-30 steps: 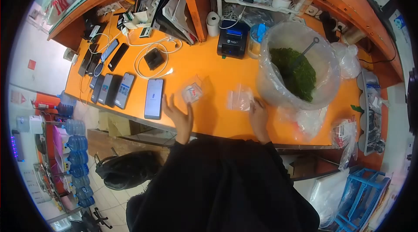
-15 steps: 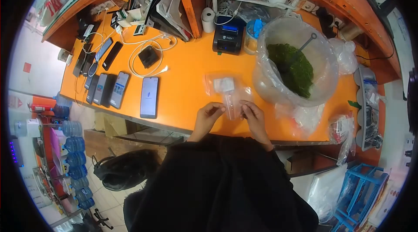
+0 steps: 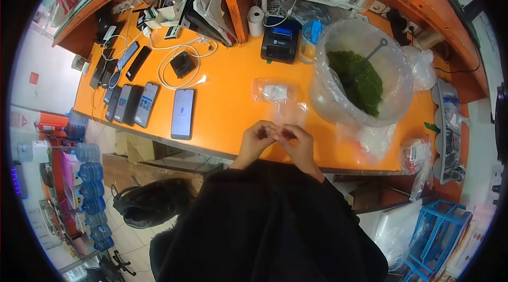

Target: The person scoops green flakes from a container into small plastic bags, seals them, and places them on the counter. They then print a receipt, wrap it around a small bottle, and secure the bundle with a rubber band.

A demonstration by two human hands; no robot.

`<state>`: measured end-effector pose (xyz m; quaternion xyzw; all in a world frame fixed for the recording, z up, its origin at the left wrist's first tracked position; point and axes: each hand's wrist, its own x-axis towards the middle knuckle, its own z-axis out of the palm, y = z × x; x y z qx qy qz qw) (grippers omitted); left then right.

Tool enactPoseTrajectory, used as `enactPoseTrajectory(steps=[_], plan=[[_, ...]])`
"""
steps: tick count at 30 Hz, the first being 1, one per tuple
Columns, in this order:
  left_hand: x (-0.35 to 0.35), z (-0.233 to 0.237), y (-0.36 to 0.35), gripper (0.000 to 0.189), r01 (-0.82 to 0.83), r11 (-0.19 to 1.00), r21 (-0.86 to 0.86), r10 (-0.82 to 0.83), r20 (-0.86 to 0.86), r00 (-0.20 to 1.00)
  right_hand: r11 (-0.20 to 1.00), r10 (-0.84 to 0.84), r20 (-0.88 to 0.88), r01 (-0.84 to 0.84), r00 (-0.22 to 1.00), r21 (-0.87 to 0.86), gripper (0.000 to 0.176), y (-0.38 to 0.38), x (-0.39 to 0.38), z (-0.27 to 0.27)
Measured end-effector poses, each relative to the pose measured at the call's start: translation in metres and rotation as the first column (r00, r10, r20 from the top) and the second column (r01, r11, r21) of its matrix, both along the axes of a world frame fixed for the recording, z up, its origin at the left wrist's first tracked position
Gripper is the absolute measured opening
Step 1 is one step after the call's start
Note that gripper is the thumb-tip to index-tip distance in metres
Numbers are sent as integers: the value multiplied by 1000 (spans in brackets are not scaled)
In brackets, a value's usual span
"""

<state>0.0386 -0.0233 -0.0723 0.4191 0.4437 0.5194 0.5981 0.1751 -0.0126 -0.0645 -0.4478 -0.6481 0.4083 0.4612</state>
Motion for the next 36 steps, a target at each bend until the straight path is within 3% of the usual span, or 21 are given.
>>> enactPoseTrajectory(steps=[1, 3, 4, 7, 9, 10, 12, 15, 19, 20, 21, 22, 24, 25, 27, 28, 29, 31, 33, 35, 36], plan=[[1, 3, 0, 15, 5, 1000, -2, -5, 1, 1000, 1000, -5, 1, 5, 1000, -2, 19, 0, 2, 3], [3, 10, 1, 14, 39, 998, -42, -46, -171, 984, 923, 159, -85, -179, 984, -340, 20, 7, 8, 13], [3, 10, 2, 14, 41, 998, -40, -48, -172, 984, 924, 157, -85, -177, 984, -338, 20, 10, 12, 13], [4, 9, 0, 10, 19, 1000, -7, -20, -192, 981, 950, 223, 121, -188, 967, -250, 18, 10, 18, 9], [10, 12, -2, 14, 27, 983, 183, 63, -469, 881, 981, 97, 331, -146, 938, 126, 13, 5, 13, 6], [9, 10, -2, 14, 30, 983, 183, 60, -468, 882, 982, 94, 332, -143, 939, 127, 13, 4, 13, 3], [7, 10, 0, 14, 108, 983, 146, 20, -679, 734, 970, 17, 464, -126, 886, 205, 11, 2, 14, 0], [12, 18, 7, 10, 60, 944, 323, 189, -681, 707, 987, -40, 487, -41, 873, 154, 11, -1, 14, 0], [31, 32, -1, 9, 58, 962, 268, 140, -662, 736, 984, -99, 403, 28, 910, 178, 12, -1, 22, 12], [28, 22, 1, 11, 51, 909, 414, 290, -716, 636, 992, -113, 554, 62, 825, 110, 11, -1, 24, 12], [26, 23, 3, 11, 57, 908, 414, 287, -716, 637, 993, -112, 690, 109, 715, 48, 10, -2, 27, 13], [25, 24, 5, 14, 37, 902, 430, 309, -702, 641, 992, -115, 691, 114, 714, 48, 10, -5, 27, 14], [24, 27, 9, 20, 2, 890, 457, 353, -692, 630, 896, -346, 495, 125, 797, 426, 10, -12, 25, 18], [25, 30, 8, 20, 4, 890, 457, 353, -693, 629, 896, -347, 493, 127, 798, 426, 10, -15, 24, 16], [31, 38, 5, 20, 92, 911, 402, 248, -712, 657, 859, -217, 624, -157, 751, 487, 20, -20, 22, 8], [37, 41, 0, 20, 165, 911, 378, 168, -705, 689, 926, -130, 702, -168, 701, 339, 24, -20, 21, 6], [43, 37, -2, 20, 250, 846, 471, 203, -719, 665, 925, -135, 701, -164, 700, 342, 24, -17, 23, 6], [45, 45, -4, 28, 285, 906, 312, 58, -760, 648, 930, -93, 686, -183, 722, 320, 23, -6, 27, 20], [34, 65, 6, 35, 374, 860, 346, -24, -707, 707, 948, 24, 686, -234, 727, 214, 24, -5, 41, 36], [25, 72, 15, 43, 453, 801, 390, -108, -650, 752, 877, 380, 682, -478, 625, -51, 27, -1, 52, 49], [23, 68, 19, 48, 555, 754, 351, -224, -657, 720, 846, 432, 698, -525, 571, -94, 26, -1, 54, 59]])
